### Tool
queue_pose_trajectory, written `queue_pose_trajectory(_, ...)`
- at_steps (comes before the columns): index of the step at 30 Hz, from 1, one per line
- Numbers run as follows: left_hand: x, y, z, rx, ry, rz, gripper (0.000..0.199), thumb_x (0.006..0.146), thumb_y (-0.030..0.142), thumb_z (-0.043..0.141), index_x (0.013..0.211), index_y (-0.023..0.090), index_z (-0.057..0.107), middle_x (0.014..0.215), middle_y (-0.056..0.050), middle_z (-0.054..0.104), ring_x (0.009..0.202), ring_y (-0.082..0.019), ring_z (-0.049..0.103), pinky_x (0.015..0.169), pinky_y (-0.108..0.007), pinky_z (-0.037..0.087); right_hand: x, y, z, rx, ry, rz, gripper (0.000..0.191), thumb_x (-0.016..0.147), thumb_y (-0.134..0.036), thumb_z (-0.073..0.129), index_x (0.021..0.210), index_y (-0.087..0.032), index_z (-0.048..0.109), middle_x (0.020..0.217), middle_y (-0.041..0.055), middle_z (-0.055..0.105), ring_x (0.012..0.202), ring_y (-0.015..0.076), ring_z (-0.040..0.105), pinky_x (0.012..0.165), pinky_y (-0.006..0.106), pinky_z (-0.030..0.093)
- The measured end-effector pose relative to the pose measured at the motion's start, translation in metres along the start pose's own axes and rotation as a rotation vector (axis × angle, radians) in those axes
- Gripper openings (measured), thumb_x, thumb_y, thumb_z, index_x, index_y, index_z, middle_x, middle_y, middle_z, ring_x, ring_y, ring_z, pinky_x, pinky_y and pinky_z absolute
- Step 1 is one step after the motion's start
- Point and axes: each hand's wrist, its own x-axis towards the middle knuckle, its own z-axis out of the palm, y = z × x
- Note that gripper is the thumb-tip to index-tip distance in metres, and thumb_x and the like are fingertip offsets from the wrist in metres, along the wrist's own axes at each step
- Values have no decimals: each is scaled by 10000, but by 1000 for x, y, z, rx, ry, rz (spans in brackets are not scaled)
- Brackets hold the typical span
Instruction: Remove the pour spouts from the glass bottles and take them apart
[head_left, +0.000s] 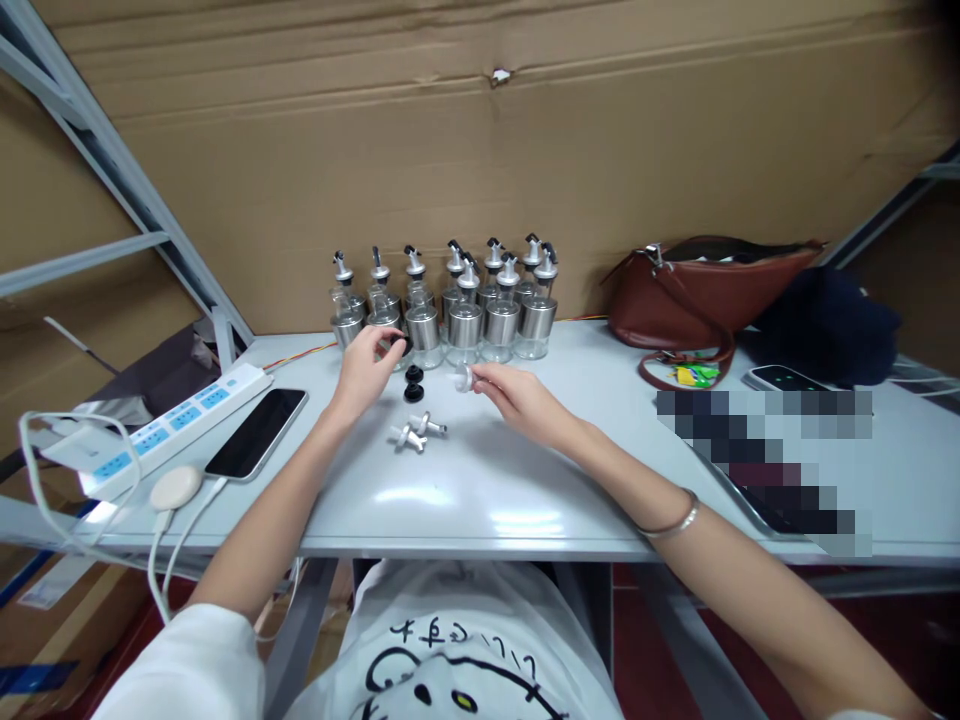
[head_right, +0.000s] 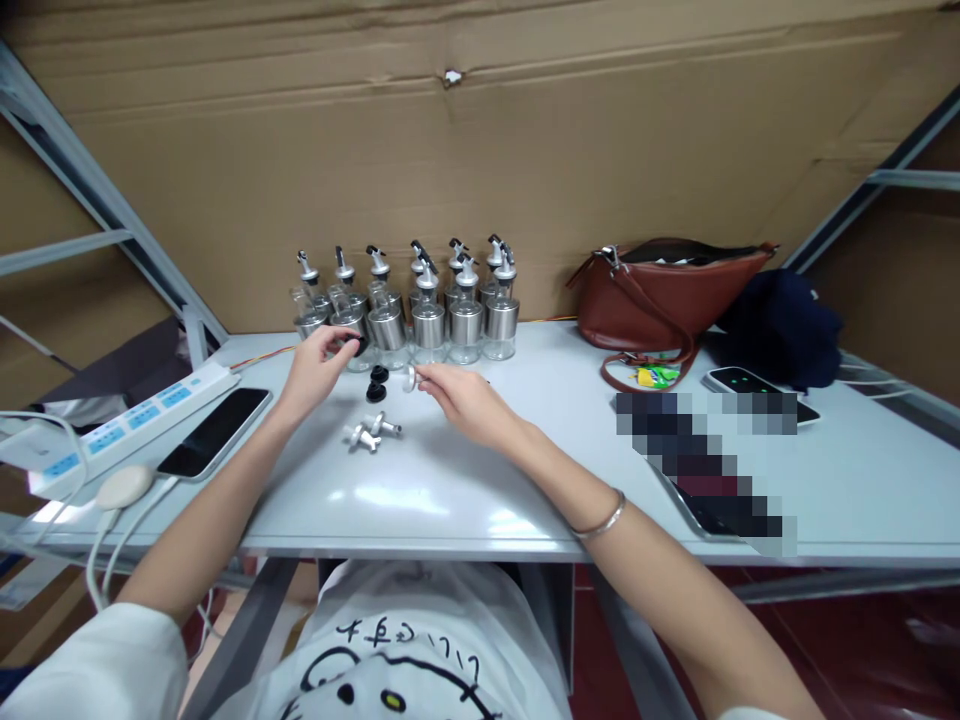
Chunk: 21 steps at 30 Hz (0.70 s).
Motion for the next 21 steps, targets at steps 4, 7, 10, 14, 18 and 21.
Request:
queue_pose_trajectory(4,2,-24,-8,265,-106,22,88,710,200,634,793,200,663,859,-51,624,808,-217,571,831,-348,410,0,4,1,-107,-19,-15,227,941,-291,427,1086,-181,561,925,88,691,784,194,624,733,311,459)
queue_pose_trajectory(7,1,-44,-4,380,-233,47,102,690,105,635,736,192,663,808,-58,633,816,-235,592,819,-366,426,1,3,0,-170,-44,-49,163,926,-289,476,977,-187,593,904,83,677,805,200,613,760,322,458)
queue_pose_trajectory(10,1,-59,3,446,-309,75,57,799,154,604,834,162,648,871,-47,647,861,-200,599,856,-388,446,1,4,1,-221,-69,-64,155,907,-286,520,908,-177,630,944,105,646,893,217,596,825,342,448)
queue_pose_trajectory(14,-1,-67,4,483,-344,119,137,862,151,517,932,160,634,968,-69,649,918,-199,602,885,-396,458,-1,11,9,-275,-104,30,146,896,-234,538,916,-153,657,867,89,635,765,179,600,732,297,456)
queue_pose_trajectory(18,-15,-65,3,492,-339,168,310,880,130,386,1098,184,598,1147,-106,596,1075,-240,546,954,-403,428,2,14,23,-301,-155,157,105,849,-145,584,926,-134,655,733,49,661,638,148,594,646,257,438)
queue_pose_trajectory(21,-27,-60,5,509,-333,183,345,918,218,368,1221,178,528,1267,-121,516,1190,-262,454,1024,-441,364,9,8,33,-283,-212,184,112,838,-122,591,930,-138,653,729,55,693,646,155,616,628,245,430)
